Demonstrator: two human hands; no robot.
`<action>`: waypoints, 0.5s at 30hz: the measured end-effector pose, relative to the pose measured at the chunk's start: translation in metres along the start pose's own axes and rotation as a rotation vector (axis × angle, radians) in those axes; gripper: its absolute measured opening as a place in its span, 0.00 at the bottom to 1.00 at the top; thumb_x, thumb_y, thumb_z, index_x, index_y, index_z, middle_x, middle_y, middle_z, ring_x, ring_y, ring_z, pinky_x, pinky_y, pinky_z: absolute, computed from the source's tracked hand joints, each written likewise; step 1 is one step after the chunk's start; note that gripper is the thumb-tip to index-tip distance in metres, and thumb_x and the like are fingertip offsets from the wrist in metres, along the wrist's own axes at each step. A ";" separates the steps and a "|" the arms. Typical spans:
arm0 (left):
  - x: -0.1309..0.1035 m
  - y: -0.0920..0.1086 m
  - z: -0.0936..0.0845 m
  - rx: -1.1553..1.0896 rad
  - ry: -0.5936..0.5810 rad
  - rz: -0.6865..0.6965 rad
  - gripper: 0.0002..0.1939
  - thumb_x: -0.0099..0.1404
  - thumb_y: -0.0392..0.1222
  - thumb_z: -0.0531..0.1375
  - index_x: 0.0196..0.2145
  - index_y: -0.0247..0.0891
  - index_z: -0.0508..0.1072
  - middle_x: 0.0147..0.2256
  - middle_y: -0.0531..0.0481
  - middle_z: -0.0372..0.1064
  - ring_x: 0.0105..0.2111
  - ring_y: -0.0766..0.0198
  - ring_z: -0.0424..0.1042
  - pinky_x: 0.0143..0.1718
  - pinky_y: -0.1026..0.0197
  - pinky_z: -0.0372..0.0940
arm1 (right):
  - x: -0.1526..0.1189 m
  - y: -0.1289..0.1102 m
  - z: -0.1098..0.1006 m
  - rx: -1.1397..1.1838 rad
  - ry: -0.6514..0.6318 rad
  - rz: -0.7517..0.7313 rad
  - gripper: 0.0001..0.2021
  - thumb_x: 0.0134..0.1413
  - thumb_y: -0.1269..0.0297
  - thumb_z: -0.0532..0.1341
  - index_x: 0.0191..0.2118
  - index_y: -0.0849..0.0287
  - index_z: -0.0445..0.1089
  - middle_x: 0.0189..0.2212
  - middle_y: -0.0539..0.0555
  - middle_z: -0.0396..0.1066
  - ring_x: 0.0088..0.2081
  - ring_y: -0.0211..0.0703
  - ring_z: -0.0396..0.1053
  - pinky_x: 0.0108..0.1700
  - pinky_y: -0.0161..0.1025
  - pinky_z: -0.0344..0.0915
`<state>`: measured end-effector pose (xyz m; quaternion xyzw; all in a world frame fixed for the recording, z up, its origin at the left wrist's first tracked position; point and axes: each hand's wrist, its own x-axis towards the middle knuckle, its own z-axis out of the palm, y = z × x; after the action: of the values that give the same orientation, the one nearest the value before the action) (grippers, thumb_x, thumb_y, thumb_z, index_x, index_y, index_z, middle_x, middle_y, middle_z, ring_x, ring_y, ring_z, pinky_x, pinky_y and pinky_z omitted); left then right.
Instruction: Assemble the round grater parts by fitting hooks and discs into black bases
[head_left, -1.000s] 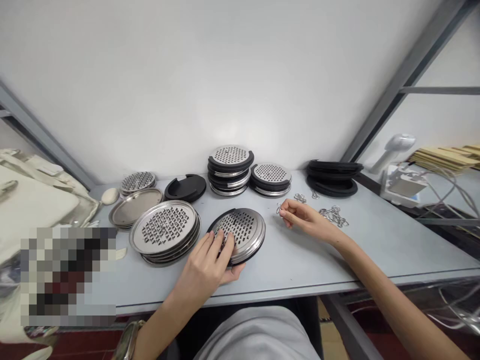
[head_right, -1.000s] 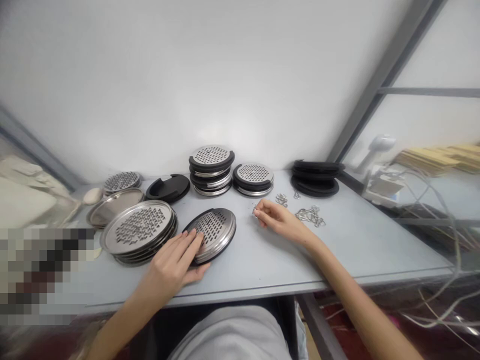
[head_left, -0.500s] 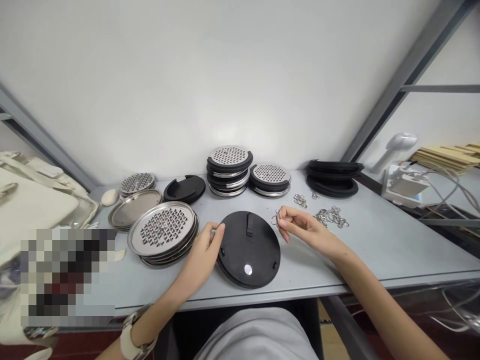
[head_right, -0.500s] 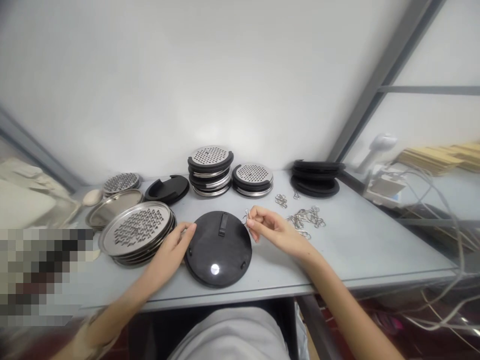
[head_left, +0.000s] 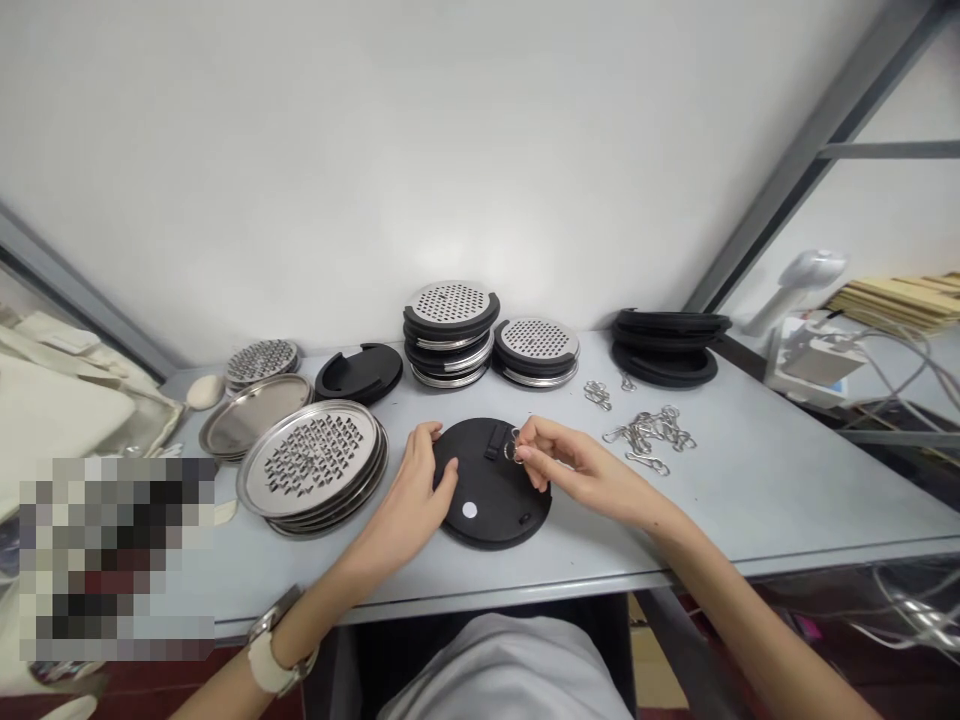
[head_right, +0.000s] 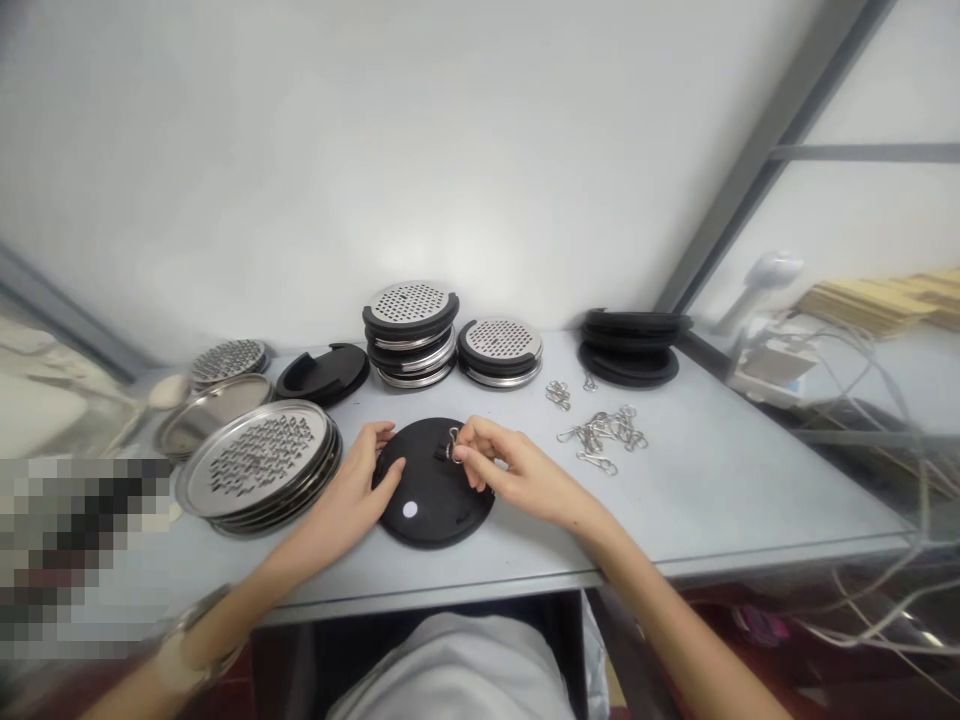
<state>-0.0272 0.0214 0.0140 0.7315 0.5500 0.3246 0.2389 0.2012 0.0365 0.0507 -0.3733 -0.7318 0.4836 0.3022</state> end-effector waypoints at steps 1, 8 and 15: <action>0.003 0.004 -0.001 0.016 0.001 0.013 0.15 0.68 0.42 0.50 0.52 0.41 0.56 0.52 0.42 0.58 0.56 0.55 0.58 0.56 0.49 0.56 | 0.002 -0.003 -0.002 -0.036 -0.008 -0.008 0.10 0.64 0.57 0.52 0.36 0.57 0.60 0.24 0.47 0.64 0.28 0.35 0.63 0.33 0.33 0.60; 0.027 0.037 0.002 -0.182 -0.089 0.196 0.14 0.70 0.39 0.49 0.52 0.42 0.57 0.47 0.45 0.63 0.45 0.61 0.67 0.44 0.58 0.64 | 0.031 -0.008 -0.013 -0.066 -0.166 -0.039 0.09 0.63 0.58 0.52 0.36 0.58 0.61 0.25 0.47 0.65 0.28 0.35 0.64 0.35 0.34 0.61; 0.044 0.032 0.007 -0.009 -0.036 0.084 0.10 0.71 0.37 0.44 0.34 0.40 0.61 0.33 0.50 0.63 0.32 0.62 0.67 0.35 0.59 0.64 | 0.070 0.009 -0.018 0.218 -0.358 0.058 0.12 0.62 0.56 0.55 0.36 0.61 0.63 0.26 0.48 0.64 0.28 0.34 0.64 0.35 0.34 0.63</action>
<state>0.0066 0.0552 0.0412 0.7587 0.5128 0.3237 0.2381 0.1799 0.1063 0.0538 -0.2675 -0.7061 0.6269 0.1919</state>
